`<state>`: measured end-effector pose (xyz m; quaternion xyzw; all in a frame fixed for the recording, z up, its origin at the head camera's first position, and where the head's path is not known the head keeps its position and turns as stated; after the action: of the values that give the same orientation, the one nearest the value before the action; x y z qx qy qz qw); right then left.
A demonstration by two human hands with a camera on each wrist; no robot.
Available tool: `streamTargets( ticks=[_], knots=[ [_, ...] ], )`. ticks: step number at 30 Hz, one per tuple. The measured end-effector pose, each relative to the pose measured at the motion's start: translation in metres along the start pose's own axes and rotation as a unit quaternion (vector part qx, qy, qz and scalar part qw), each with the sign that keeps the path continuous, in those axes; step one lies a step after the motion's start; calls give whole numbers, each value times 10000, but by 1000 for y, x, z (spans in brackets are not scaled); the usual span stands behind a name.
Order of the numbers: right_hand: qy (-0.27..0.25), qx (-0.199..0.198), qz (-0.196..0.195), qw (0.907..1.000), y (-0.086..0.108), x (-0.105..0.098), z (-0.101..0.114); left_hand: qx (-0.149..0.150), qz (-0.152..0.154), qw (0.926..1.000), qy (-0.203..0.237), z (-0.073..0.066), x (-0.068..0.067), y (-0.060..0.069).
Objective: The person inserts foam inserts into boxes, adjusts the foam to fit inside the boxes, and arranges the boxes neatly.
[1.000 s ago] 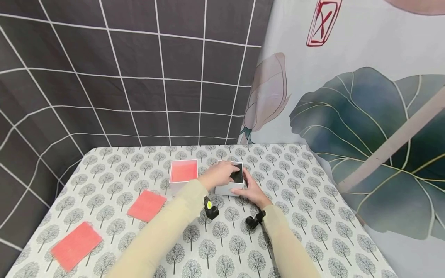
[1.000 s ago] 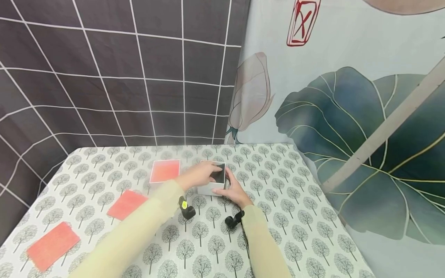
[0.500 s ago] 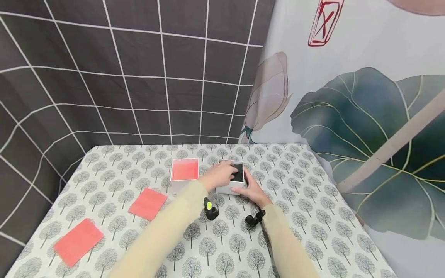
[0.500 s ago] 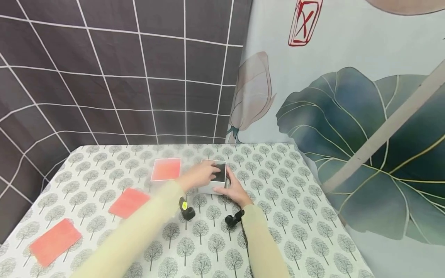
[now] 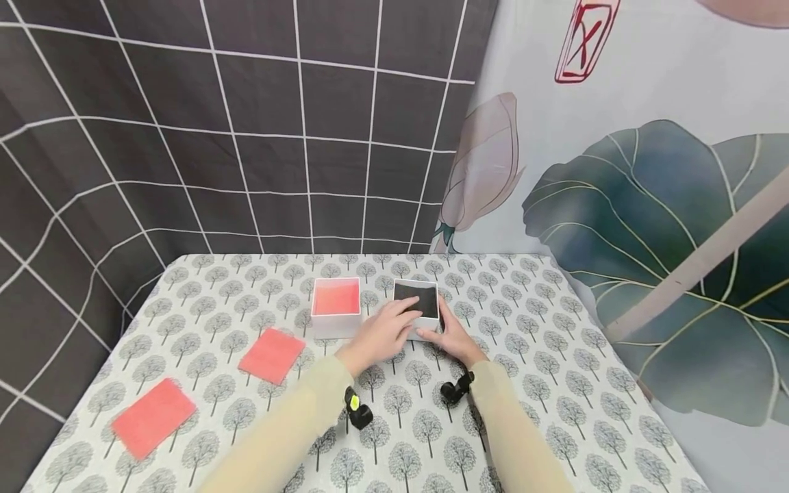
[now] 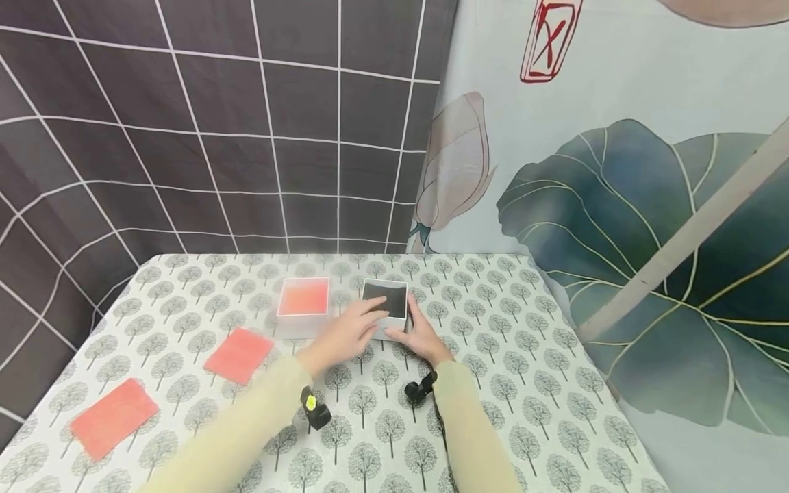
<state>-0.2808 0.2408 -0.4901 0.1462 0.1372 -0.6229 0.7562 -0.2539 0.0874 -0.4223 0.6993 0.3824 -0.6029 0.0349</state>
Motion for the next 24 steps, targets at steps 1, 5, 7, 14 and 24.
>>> streamTargets(
  ticks=[1,5,7,14,24],
  knots=[
    [65,-60,-22,10000,-2,0,-4,57,-181,9998,30,-1,0,5],
    [190,-195,-163,9995,-4,-1,-12,40,-626,9976,303,-2,-1,22],
    [369,-173,-304,9987,-1,-2,-13,-105,-761,9959,470,-1,-2,31],
    [624,-429,-1249,9893,20,-5,-1,-497,-1204,9874,901,1,-12,61],
    [769,-2808,-2851,9132,57,11,65,-1749,-1310,9713,942,23,-30,111]
  ],
)
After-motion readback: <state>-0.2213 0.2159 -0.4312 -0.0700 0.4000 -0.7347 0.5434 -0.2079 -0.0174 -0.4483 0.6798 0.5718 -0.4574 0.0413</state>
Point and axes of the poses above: each hand's wrist, its own y-axis away from the middle knuckle, its own x-axis out of the palm, z = x × y, the point moved 6 cm from there along -y, towards the middle knuckle, and after that the axes turned 4 degrees about x, right-handed, at the moved point
